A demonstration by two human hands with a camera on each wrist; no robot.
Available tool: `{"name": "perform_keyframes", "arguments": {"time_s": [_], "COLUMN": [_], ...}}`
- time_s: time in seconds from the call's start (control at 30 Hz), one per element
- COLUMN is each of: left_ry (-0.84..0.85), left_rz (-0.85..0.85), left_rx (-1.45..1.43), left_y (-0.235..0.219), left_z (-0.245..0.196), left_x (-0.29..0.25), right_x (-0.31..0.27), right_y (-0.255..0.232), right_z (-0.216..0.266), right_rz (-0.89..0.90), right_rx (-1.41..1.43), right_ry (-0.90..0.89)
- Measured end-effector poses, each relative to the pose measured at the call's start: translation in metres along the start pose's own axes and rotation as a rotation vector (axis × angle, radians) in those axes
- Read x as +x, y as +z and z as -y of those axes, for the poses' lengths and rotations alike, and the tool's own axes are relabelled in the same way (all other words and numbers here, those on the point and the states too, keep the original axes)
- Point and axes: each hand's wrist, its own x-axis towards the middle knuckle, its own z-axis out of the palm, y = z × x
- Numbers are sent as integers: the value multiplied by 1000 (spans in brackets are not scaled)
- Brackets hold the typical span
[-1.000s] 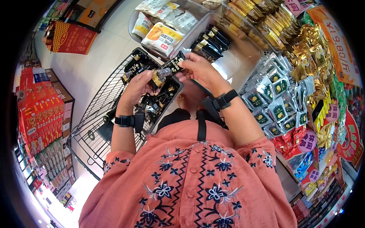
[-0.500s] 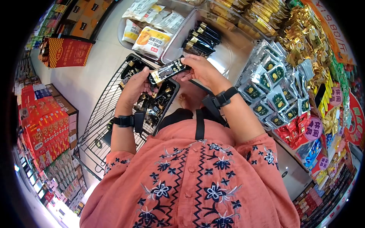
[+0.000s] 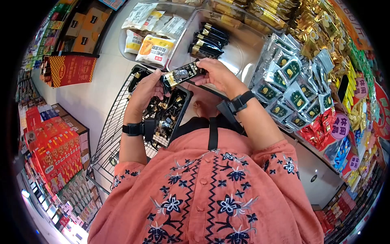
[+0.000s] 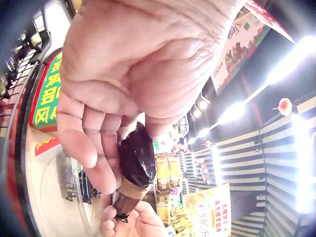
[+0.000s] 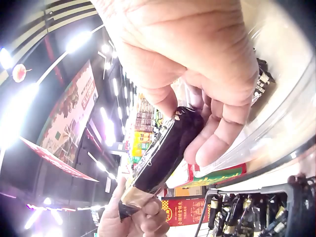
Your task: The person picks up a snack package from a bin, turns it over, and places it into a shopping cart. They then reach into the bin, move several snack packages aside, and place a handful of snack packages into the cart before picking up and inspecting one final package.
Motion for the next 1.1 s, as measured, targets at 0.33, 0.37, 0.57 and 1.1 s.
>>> {"name": "perform_keyframes", "arguments": {"time_s": [0.33, 0.37, 0.57, 1.1], "left_ry": [371, 433, 680, 475], "left_rz": [-132, -131, -133, -68], "left_rx": [783, 905, 1335, 1582], "left_y": [27, 29, 49, 46], "left_z": [-20, -21, -28, 29], "left_x": [44, 51, 87, 185], "right_x": [0, 1, 14, 65], "right_y": [-24, -26, -46, -73], "right_z": [-6, -7, -15, -31], "right_rz": [-164, -212, -441, -541], "right_rx": [173, 136, -117, 9], "right_ry": [-165, -167, -50, 44]}}
